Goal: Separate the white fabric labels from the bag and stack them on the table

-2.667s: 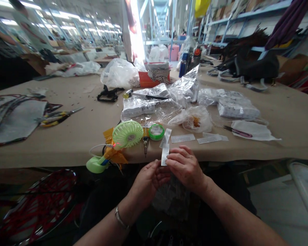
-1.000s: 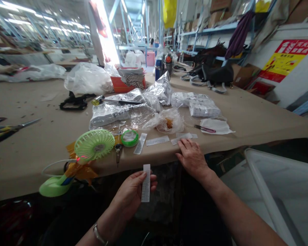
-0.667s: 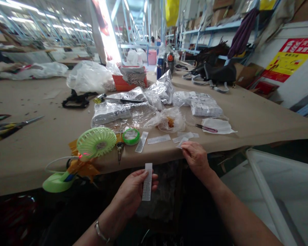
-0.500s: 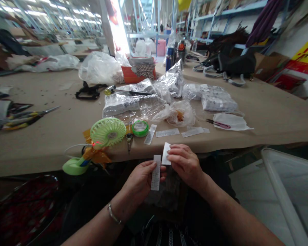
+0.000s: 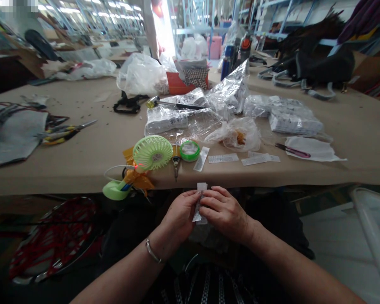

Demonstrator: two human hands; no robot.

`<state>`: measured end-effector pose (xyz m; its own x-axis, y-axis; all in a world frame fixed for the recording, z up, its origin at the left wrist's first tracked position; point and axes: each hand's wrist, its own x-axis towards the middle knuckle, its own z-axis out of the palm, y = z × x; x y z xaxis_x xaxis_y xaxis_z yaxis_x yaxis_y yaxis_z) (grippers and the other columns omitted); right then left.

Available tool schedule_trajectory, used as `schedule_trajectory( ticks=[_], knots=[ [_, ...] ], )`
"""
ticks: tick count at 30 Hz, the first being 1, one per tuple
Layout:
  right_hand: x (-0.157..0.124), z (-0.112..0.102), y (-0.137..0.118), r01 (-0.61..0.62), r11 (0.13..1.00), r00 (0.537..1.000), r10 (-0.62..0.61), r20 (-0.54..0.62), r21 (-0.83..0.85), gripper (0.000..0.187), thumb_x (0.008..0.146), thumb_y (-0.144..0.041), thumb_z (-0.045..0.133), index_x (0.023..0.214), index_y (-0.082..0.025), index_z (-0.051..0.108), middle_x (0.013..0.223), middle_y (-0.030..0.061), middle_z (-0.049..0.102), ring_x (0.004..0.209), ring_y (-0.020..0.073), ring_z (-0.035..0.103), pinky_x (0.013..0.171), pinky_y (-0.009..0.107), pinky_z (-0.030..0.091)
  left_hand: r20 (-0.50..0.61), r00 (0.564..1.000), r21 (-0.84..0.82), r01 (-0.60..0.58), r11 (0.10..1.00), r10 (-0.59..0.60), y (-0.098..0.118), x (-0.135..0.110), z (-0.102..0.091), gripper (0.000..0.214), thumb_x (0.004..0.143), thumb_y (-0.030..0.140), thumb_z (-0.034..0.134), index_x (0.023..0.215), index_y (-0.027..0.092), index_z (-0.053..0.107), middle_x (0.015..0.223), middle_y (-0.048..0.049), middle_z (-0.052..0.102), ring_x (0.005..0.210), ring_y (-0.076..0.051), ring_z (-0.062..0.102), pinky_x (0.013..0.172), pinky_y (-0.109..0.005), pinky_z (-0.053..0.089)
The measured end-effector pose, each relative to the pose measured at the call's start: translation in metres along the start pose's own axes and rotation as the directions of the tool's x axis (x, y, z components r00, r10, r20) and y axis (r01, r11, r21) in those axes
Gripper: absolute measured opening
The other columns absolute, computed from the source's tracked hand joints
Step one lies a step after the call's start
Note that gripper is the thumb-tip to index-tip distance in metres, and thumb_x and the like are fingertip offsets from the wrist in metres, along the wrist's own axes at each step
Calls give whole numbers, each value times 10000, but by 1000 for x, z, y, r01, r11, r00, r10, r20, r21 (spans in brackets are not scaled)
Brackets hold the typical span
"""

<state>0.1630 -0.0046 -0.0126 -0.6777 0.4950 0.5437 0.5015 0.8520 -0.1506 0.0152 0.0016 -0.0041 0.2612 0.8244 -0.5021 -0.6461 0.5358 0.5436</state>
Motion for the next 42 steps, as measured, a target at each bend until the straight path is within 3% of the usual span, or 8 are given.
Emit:
schedule_trajectory(
  ticks=[10, 13, 18, 21, 24, 33, 38, 42],
  knots=[
    [3, 0, -3, -55, 992, 998, 57, -16, 110, 187, 837, -159, 514, 997, -208, 596, 997, 48, 663, 1071, 191, 551, 961, 400, 401, 5, 1000, 16, -28, 999, 28, -1, -2, -2, 161, 628, 186, 729, 689, 76, 628, 634, -45, 632, 548, -89, 560, 524, -182, 399],
    [0, 0, -2, -260, 920, 946, 304, -115, 295, 220, 809, -215, 562, 1029, -195, 566, 1020, 84, 631, 1034, 217, 557, 897, 384, 450, 17, 1000, 57, 13, 998, -14, 0, -5, -3, 115, 704, 190, 661, 744, 86, 630, 625, -50, 637, 513, -107, 572, 524, -221, 448],
    [8, 3, 5, -621, 367, 635, 754, 170, 692, 156, 795, -312, 567, 880, -182, 566, 804, 12, 604, 725, 138, 579, 667, 259, 486, -29, 997, 177, 69, 982, -65, 1, -14, 0, 130, 790, 212, 563, 826, 96, 611, 672, -77, 660, 493, -125, 594, 495, -247, 482],
    [17, 6, 6, -623, 72, 561, 734, 381, 779, 169, 766, -332, 594, 780, -166, 562, 655, -35, 546, 564, 84, 501, 538, 204, 433, -12, 998, 206, 70, 976, -69, 1, -20, 3, 137, 798, 215, 553, 813, 92, 611, 662, -78, 656, 487, -125, 595, 485, -243, 483],
    [21, 9, 1, -602, -53, 515, 737, 438, 796, 184, 732, -327, 622, 723, -157, 553, 581, -53, 510, 491, 62, 446, 471, 183, 387, 52, 994, 196, 88, 977, -100, 3, -25, 3, 137, 798, 210, 549, 803, 88, 611, 666, -80, 652, 510, -136, 609, 505, -253, 494],
    [20, 13, -7, -572, -188, 530, 659, 534, 799, 155, 772, -329, 602, 783, -185, 545, 499, -58, 553, 393, 73, 476, 406, 179, 394, 182, 957, 205, 186, 961, -224, 7, -24, -14, 138, 777, 256, 578, 778, 119, 572, 592, -16, 585, 478, -133, 595, 481, -247, 483],
    [16, 13, 5, -526, -293, 636, 487, 598, 798, 384, 684, -263, 706, 1045, -202, 587, 988, 20, 627, 817, 115, 603, 724, 214, 479, 257, 931, 238, 201, 950, -261, 9, -25, -19, 158, 778, 280, 576, 804, 125, 552, 607, -6, 567, 474, -119, 580, 447, -214, 447],
    [17, 13, 10, -555, -349, 710, 274, 649, 755, 290, 677, -279, 710, 928, -159, 626, 1105, 75, 587, 901, 166, 599, 770, 267, 479, 272, 922, 286, 195, 938, -274, 7, -26, -19, 193, 766, 306, 595, 795, 120, 551, 595, -4, 558, 444, -102, 551, 402, -189, 406]
  ],
)
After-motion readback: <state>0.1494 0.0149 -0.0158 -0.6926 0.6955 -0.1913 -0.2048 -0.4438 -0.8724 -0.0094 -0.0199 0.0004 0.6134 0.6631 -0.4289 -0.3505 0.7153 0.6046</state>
